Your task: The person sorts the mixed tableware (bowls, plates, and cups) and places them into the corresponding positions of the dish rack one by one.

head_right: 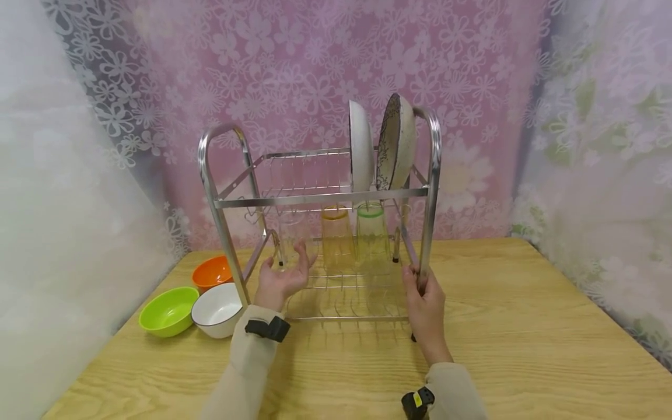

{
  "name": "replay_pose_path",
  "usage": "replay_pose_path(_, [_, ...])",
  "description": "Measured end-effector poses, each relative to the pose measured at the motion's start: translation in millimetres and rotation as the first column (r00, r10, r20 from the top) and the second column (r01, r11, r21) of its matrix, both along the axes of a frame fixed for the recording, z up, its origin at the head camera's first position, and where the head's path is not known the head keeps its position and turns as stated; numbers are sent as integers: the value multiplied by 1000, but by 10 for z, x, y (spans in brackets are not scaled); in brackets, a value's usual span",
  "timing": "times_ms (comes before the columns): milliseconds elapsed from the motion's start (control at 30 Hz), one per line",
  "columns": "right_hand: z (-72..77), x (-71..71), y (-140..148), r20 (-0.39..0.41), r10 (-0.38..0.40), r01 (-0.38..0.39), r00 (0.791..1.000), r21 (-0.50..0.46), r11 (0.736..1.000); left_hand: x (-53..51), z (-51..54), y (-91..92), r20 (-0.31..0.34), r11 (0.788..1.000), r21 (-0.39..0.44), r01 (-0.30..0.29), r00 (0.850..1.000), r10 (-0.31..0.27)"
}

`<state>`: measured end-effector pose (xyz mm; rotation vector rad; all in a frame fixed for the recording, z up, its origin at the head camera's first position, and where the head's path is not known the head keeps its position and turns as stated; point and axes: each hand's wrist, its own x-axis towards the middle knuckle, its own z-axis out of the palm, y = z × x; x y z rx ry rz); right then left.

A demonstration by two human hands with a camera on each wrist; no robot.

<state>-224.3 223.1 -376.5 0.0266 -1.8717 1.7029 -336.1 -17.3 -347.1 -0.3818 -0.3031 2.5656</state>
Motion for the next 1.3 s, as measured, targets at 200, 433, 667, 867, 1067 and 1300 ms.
replay_pose_path(200, [1, -11, 6, -17, -14, 14, 1000, 11, 1000, 329, 187, 35, -311, 907, -394, 146, 908, -281])
replay_pose_path(433, [-37, -72, 44, 1, -25, 25, 1000, 12, 1000, 721, 206, -104, -486, 362, -866, -344, 415, -769])
replay_pose_path(667, [-170, -135, 126, 25, -36, 35, 999, 12, 999, 930, -5, -401, -345, 63, -812, -580, 390, -854])
replay_pose_path(867, [-196, -122, 169, 27, -50, 50, 998, 22, 999, 995, -31, -660, -384, -35, -756, -653, 486, -785])
replay_pose_path(1067, [-204, -150, 155, 6, -28, 28, 1000, 17, 999, 1089, -54, -909, -419, -191, -660, -726, 567, -709])
replay_pose_path(1300, [-180, -169, 100, -13, -24, 24, 1000, 12, 1000, 1067, -68, -1306, -345, -613, -384, -690, 723, -598])
